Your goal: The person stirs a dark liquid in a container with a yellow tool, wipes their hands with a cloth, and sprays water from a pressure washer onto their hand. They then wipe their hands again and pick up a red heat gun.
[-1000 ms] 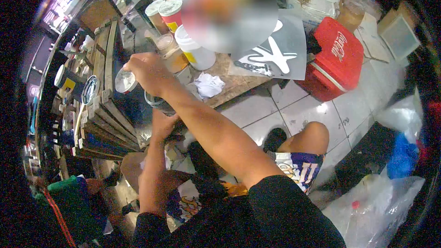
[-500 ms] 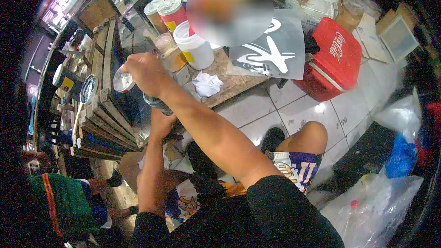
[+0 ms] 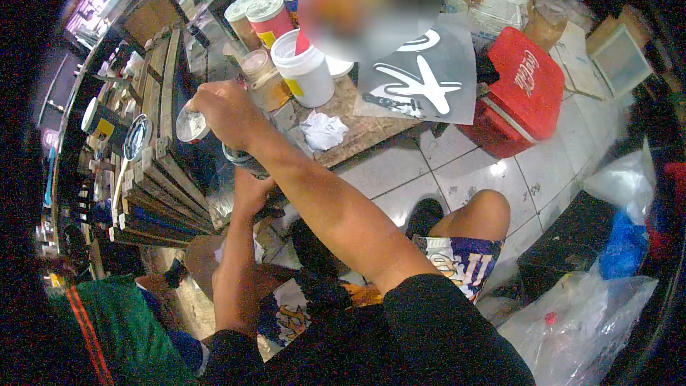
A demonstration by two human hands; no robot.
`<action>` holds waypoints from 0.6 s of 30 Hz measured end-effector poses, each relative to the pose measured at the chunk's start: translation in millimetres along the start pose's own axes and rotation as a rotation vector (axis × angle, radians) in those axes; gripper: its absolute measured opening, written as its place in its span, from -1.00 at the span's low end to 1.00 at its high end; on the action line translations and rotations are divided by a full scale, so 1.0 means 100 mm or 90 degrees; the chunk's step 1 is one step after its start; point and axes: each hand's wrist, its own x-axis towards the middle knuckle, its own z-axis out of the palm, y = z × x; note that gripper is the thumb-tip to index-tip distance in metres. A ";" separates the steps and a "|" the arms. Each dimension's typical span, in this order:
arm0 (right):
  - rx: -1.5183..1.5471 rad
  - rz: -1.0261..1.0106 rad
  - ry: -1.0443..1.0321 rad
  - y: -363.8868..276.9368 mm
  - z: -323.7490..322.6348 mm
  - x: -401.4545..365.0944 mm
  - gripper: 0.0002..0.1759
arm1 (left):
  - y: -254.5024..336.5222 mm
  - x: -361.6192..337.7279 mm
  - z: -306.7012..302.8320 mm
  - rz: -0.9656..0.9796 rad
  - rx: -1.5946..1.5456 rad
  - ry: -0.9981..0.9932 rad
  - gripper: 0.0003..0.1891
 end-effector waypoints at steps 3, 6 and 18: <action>-0.006 0.008 0.002 -0.03 0.01 -0.01 -0.68 | -0.01 0.00 0.01 0.000 -0.025 -0.006 -0.20; -0.007 0.017 0.006 -0.05 0.01 -0.02 -0.67 | 0.00 0.01 0.00 0.005 -0.031 -0.015 -0.21; -0.012 0.013 0.002 -0.06 0.01 -0.02 -0.67 | 0.11 0.02 0.00 0.019 0.003 -0.021 -0.21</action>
